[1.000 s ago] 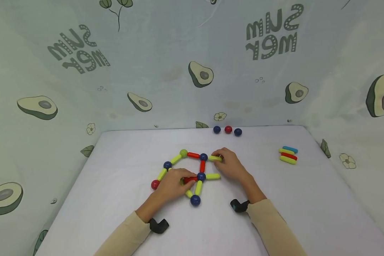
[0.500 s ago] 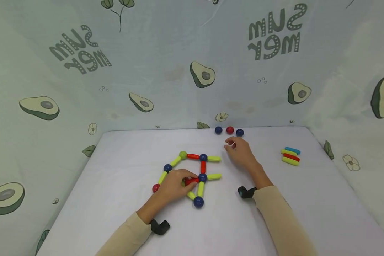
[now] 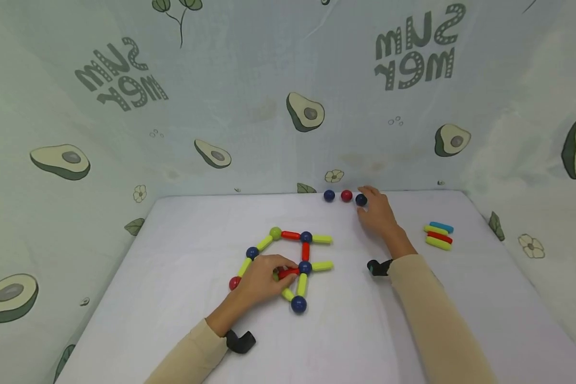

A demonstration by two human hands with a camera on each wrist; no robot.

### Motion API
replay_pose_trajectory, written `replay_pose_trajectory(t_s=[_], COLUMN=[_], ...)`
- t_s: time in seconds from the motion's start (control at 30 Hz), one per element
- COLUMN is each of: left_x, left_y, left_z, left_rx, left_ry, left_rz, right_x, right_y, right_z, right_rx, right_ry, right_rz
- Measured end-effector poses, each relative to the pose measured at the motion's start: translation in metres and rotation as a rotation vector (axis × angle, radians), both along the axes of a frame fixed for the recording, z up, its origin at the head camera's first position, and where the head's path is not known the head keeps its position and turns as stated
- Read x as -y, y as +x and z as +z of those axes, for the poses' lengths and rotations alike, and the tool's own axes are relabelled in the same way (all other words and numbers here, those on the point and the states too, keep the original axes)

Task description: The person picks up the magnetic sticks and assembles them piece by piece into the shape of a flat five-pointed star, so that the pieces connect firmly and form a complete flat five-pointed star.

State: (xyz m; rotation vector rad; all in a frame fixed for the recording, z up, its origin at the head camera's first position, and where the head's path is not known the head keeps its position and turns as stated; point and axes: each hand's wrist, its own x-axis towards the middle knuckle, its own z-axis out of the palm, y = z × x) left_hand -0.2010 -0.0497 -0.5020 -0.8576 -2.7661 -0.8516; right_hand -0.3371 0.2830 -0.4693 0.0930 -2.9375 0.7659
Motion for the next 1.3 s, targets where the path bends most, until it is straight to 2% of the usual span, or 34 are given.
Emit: replay_pose_trajectory(t_s=[0.2, 0.43, 0.53, 0.7, 0.97, 1.1, 1.3], left_x=[0.0, 0.0, -0.001, 0.0, 0.002, 0.004, 0.002], left_y=[-0.002, 0.001, 0.001, 0.0, -0.001, 0.001, 0.004], left_z=[-0.003, -0.004, -0.005, -0.004, -0.001, 0.0, -0.002], left_rx=[0.003, 0.015, 0.012, 0.004, 0.015, 0.018, 0.034], left_ry=[0.001, 0.002, 0.015, 0.028, 0.033, 0.021, 0.037], left_rz=[-0.002, 0.001, 0.004, 0.011, -0.005, 0.001, -0.006], right_x=[-0.004, -0.01, -0.01, -0.009, 0.007, 0.016, 0.025], right_y=[0.003, 0.018, 0.028, 0.047, 0.081, 0.091, 0.098], right_z=[-0.003, -0.009, -0.009, -0.014, -0.023, -0.027, -0.029], right_rx=[0.02, 0.104, 0.097, 0.058, 0.041, 0.039, 0.037], right_ry=[-0.02, 0.003, -0.042, -0.111, -0.258, -0.324, -0.368], right_rz=[-0.036, 0.012, 0.003, 0.035, 0.074, 0.111, 0.146])
